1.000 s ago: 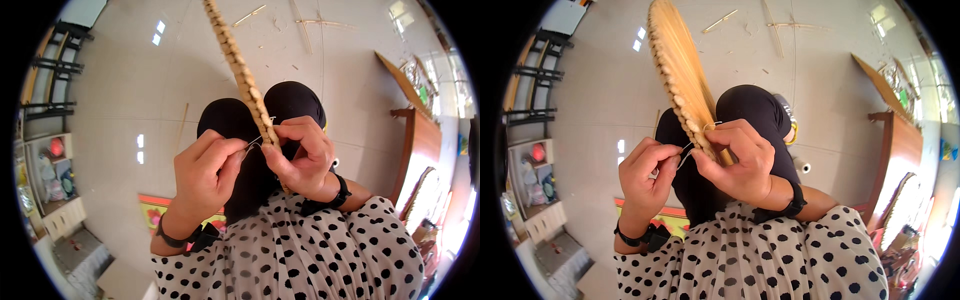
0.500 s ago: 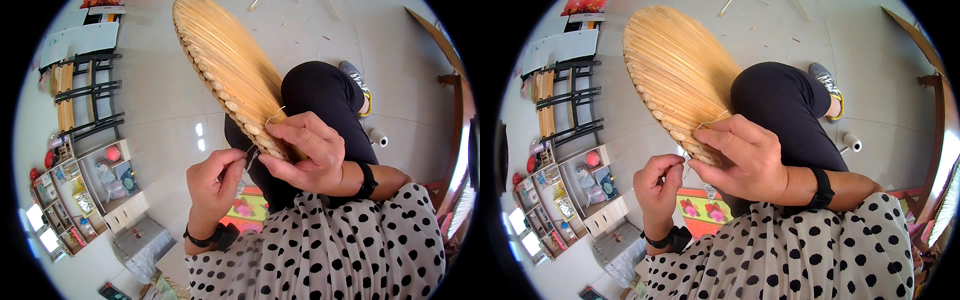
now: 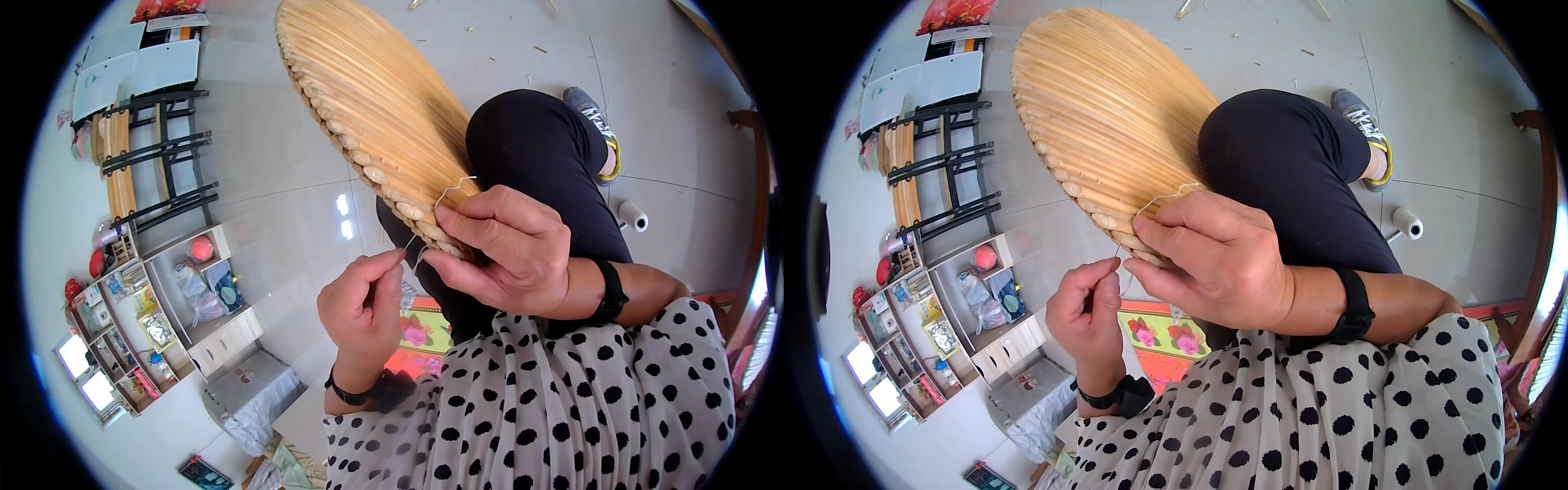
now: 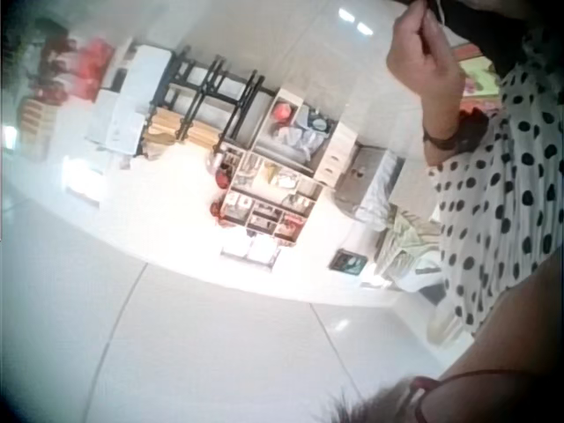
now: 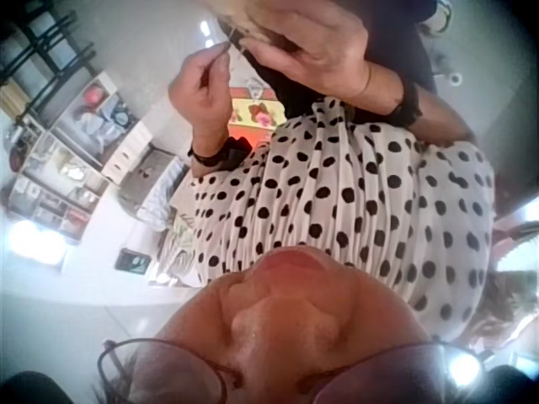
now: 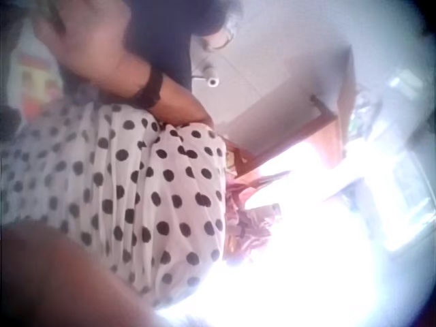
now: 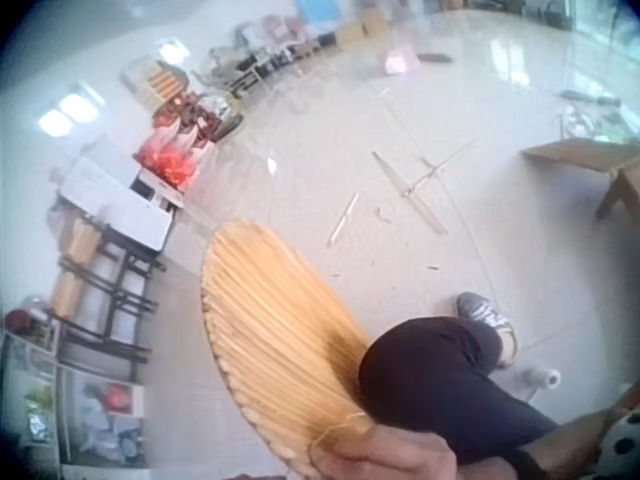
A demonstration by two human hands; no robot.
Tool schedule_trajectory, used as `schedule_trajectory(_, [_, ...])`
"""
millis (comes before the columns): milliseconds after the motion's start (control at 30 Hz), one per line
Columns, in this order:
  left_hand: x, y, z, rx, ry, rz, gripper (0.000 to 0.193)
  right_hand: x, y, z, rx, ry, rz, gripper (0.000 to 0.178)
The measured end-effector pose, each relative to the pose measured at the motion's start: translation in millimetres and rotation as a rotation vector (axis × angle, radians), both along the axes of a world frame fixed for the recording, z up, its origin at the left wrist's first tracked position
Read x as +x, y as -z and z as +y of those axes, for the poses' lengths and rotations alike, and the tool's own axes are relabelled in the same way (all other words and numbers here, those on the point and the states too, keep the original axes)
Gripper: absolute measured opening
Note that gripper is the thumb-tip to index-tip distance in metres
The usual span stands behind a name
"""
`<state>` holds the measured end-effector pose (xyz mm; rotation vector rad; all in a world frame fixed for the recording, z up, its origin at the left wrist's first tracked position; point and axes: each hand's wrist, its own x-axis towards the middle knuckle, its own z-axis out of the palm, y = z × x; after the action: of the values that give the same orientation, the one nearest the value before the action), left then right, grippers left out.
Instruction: The person sews the edge of a circular bamboo fan with a needle and thread.
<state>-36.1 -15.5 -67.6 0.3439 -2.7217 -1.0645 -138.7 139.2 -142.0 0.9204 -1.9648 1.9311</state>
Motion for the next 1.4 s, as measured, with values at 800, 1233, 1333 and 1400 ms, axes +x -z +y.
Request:
schedule_trajectory(800, [-16, 3, 19, -0.019, -0.032, 0.071, 0.010, 0, 0, -4, -0.026, 0.031, 0.057, 0.034])
schedule_trajectory(1233, [-18, -8, 18, -0.033, -0.105, -0.025, 0.006, 6, -6, -8, 0.022, 0.043, -0.032, 0.036])
schedule_trajectory(1333, [-15, -9, 19, 0.002, -0.127, -0.047, 0.006, 6, -9, -7, 0.054, 0.014, -0.070, 0.038])
schedule_trajectory(1400, [-14, -8, 18, 0.048, -0.139, -0.046, 0.006, 5, -7, -8, 0.022, 0.003, -0.031, 0.037])
